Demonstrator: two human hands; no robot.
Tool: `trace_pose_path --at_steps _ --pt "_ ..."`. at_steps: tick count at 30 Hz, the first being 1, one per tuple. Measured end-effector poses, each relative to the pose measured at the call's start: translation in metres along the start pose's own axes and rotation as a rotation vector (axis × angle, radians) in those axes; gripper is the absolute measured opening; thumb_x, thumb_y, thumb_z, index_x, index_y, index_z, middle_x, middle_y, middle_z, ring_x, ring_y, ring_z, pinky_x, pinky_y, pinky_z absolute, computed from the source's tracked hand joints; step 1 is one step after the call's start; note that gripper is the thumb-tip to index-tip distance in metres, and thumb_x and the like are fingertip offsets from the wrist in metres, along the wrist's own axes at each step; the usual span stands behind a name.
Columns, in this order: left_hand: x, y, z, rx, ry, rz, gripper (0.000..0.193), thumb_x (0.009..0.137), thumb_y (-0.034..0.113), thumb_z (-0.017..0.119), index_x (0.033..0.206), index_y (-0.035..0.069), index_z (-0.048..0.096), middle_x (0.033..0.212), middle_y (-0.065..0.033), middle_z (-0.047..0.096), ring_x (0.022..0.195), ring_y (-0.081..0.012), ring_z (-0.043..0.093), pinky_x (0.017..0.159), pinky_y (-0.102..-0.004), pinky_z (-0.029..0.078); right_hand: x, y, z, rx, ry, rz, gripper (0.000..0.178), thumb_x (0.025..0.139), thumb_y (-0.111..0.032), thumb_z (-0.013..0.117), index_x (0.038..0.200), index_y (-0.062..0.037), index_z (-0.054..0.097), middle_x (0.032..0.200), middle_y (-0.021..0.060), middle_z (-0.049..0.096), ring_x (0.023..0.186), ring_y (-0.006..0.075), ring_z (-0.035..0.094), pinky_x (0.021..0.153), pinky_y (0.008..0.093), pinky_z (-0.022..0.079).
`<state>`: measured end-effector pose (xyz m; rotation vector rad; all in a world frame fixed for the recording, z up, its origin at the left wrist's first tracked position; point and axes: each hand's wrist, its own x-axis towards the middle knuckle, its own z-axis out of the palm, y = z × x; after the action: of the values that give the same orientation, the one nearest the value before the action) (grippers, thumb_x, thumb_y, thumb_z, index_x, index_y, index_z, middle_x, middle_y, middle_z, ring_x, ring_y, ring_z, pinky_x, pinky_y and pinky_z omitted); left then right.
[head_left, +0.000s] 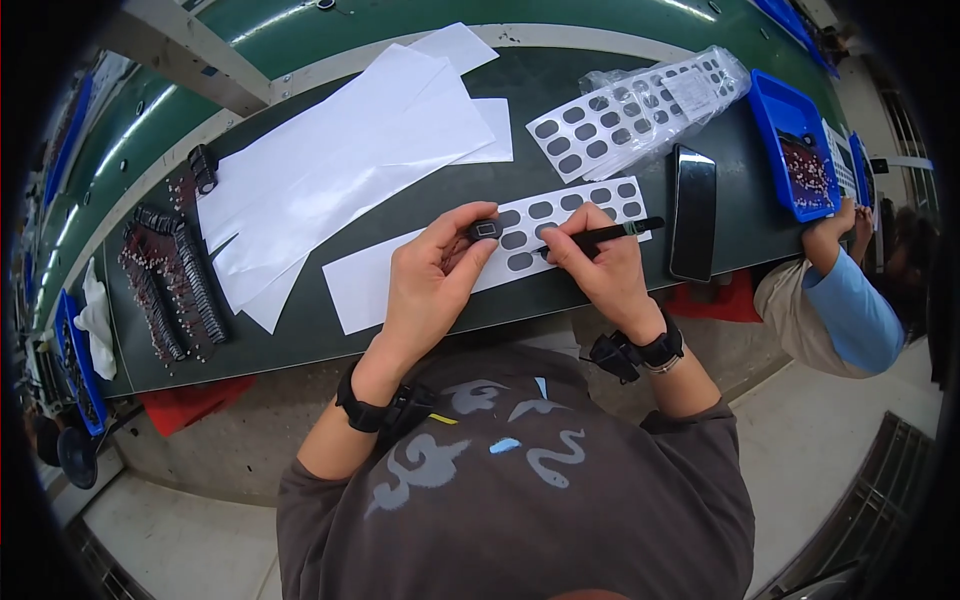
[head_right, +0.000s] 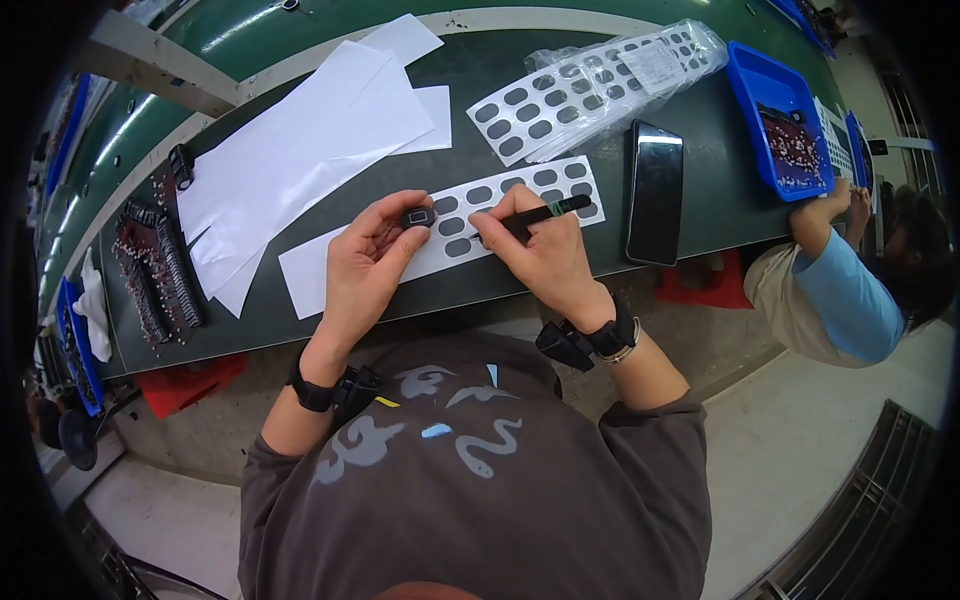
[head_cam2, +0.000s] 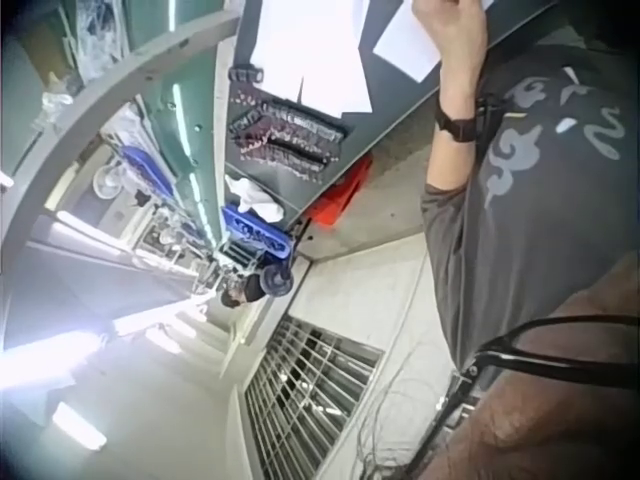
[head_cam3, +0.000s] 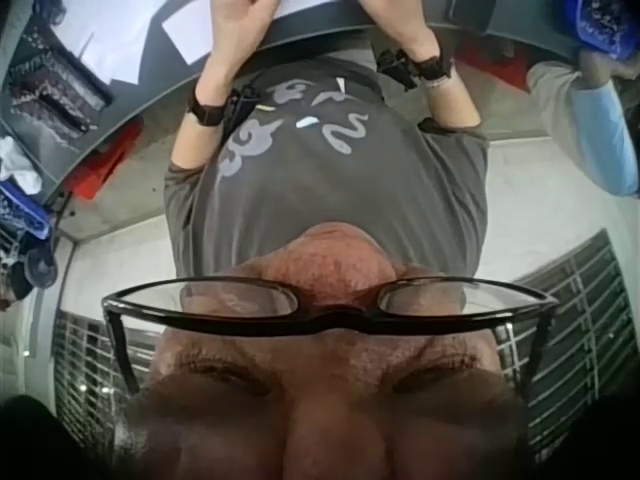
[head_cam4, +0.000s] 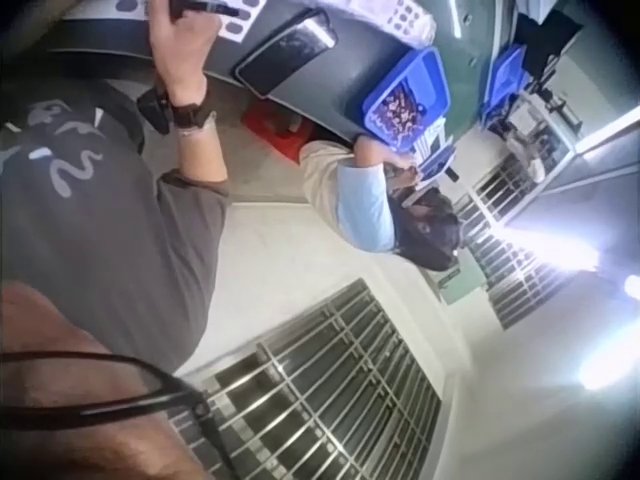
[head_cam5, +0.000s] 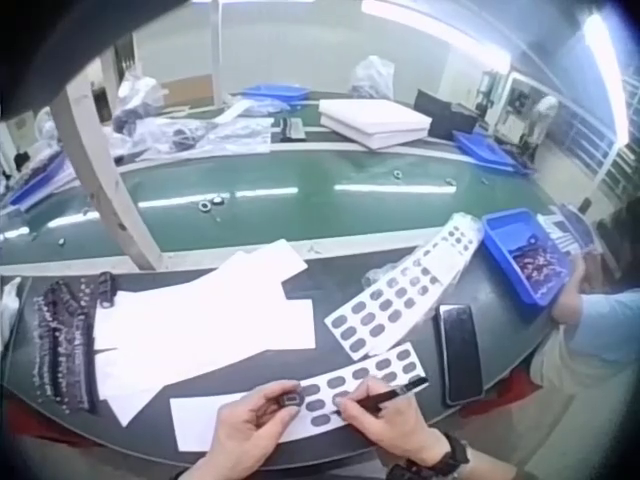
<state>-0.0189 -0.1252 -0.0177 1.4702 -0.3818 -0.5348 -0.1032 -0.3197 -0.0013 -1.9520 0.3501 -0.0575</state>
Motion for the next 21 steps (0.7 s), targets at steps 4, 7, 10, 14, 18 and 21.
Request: trace_pose_path --at_steps 4,7,10,14,18,21 --pt "0.0017 0.0026 0.0003 -0.023 0.01 0.005 0.033 0.09 -0.002 0.063 0.124 -0.002 0.06 0.11 -0.0091 0.068 0.096 -0.0081 0.063 0.083 -0.0211 0.051 0.0003 0.0061 -0.0032 0.112 -0.073 -0.057 0.011 0.092 -0.01 0.067 0.088 -0.003 0.06 0.076 0.0021 0.065 0.071 0.0055 0.06 0.064 0.0189 0.045" --pt "0.0021 0.0038 0.0005 -0.028 0.011 0.004 0.036 0.09 -0.003 0.064 0.126 -0.001 0.058 0.112 -0.0099 0.068 0.098 -0.0087 0.063 0.084 -0.0214 0.051 0.0006 0.0051 -0.0037 0.181 0.005 -0.052 0.01 0.091 -0.009 0.068 0.087 -0.0028 0.06 0.078 0.0023 0.065 0.071 0.0058 0.06 0.063 0.0193 0.045" --pt "0.0016 0.0042 -0.0002 -0.02 0.01 -0.002 0.039 0.09 -0.003 0.064 0.128 -0.001 0.057 0.113 -0.0107 0.067 0.1 -0.0094 0.063 0.085 -0.0217 0.052 0.0 0.0 -0.0036 0.051 -0.018 -0.05 0.01 0.091 -0.008 0.067 0.087 -0.0028 0.06 0.078 0.0021 0.065 0.071 0.0057 0.06 0.063 0.0196 0.045" --pt "0.0014 0.0057 -0.0012 -0.02 0.008 -0.009 0.042 0.089 -0.004 0.064 0.13 0.0 0.055 0.114 -0.0111 0.067 0.1 -0.0095 0.063 0.085 -0.0222 0.052 -0.0005 0.0046 -0.0041 0.022 -0.039 -0.055 0.011 0.091 -0.009 0.067 0.086 -0.0028 0.06 0.077 0.0017 0.065 0.07 0.0057 0.059 0.063 0.02 0.045" --pt "0.0014 0.0101 -0.0021 -0.007 -0.037 -0.055 0.044 0.091 -0.003 0.062 0.134 -0.001 0.051 0.12 -0.0124 0.064 0.109 -0.0136 0.062 0.095 -0.0243 0.049 -0.0019 0.0046 -0.0027 0.082 -0.015 -0.04 0.012 0.092 -0.01 0.068 0.085 -0.0027 0.061 0.076 0.0014 0.064 0.07 0.0056 0.059 0.064 0.0202 0.045" --pt "0.0013 0.0102 -0.0025 -0.001 -0.037 -0.068 0.044 0.091 -0.003 0.061 0.134 0.0 0.051 0.12 -0.0126 0.065 0.109 -0.0136 0.062 0.095 -0.0243 0.048 -0.0014 0.0018 -0.0026 0.056 -0.001 -0.035 0.013 0.092 -0.011 0.068 0.085 -0.0024 0.061 0.075 0.0012 0.064 0.07 0.0056 0.059 0.064 0.02 0.045"
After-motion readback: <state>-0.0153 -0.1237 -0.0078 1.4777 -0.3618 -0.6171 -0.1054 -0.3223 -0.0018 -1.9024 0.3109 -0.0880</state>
